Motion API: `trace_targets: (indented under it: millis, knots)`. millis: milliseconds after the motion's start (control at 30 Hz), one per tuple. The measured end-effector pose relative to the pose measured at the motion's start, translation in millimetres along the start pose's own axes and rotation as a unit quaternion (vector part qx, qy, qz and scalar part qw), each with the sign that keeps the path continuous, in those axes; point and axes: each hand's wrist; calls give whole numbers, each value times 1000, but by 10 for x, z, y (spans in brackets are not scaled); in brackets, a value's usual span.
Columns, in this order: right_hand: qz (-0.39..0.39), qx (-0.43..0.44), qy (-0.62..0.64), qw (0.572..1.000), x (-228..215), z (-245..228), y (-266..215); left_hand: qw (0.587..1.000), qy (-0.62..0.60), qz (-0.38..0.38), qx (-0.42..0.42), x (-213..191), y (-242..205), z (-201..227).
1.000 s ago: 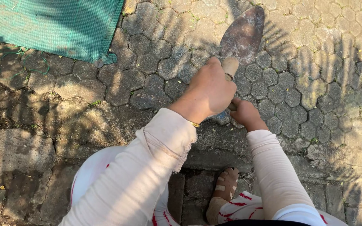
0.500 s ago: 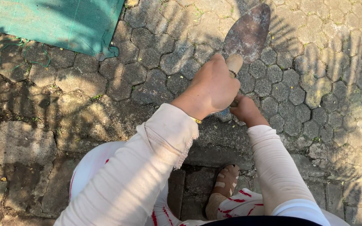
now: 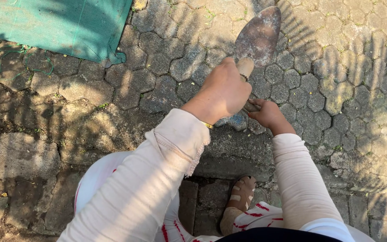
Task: Cleaning dirt out of cracks in a brick and stone pavement using hand trowels and then sweeping the area.
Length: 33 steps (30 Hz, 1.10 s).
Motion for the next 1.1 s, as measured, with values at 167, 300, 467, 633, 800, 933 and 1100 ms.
trace_targets:
  millis: [167,300,467,633,800,933,1100]
  knots:
    - [55,-53,93,993,258,-218,187,1000,-15,-12,-20,-2,20,50]
    - [-24,-70,-154,985,-176,-708,-48,1000,-23,-18,-2,6,-1,45]
    - [65,-53,-51,995,295,-277,389,999,-32,-17,-16,-42,-50,81]
    - [-9,-12,57,998,37,-436,20,999,-38,-3,-9,-41,-38,65]
    - [112,-79,-6,991,415,-248,323,999,-36,22,29,40,45,-13]
    - [106,-126,-57,985,442,-12,319,999,-54,0,7,-63,-38,67]
    - [101,55,420,900,486,353,429,998,-54,17,-5,-102,31,-20]
Point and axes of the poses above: each hand's wrist, its own y-axis towards the middle knuckle, its own x-axis out of the palm, z = x × y, and after that the axes turned 6 degrees about -z, right-handed
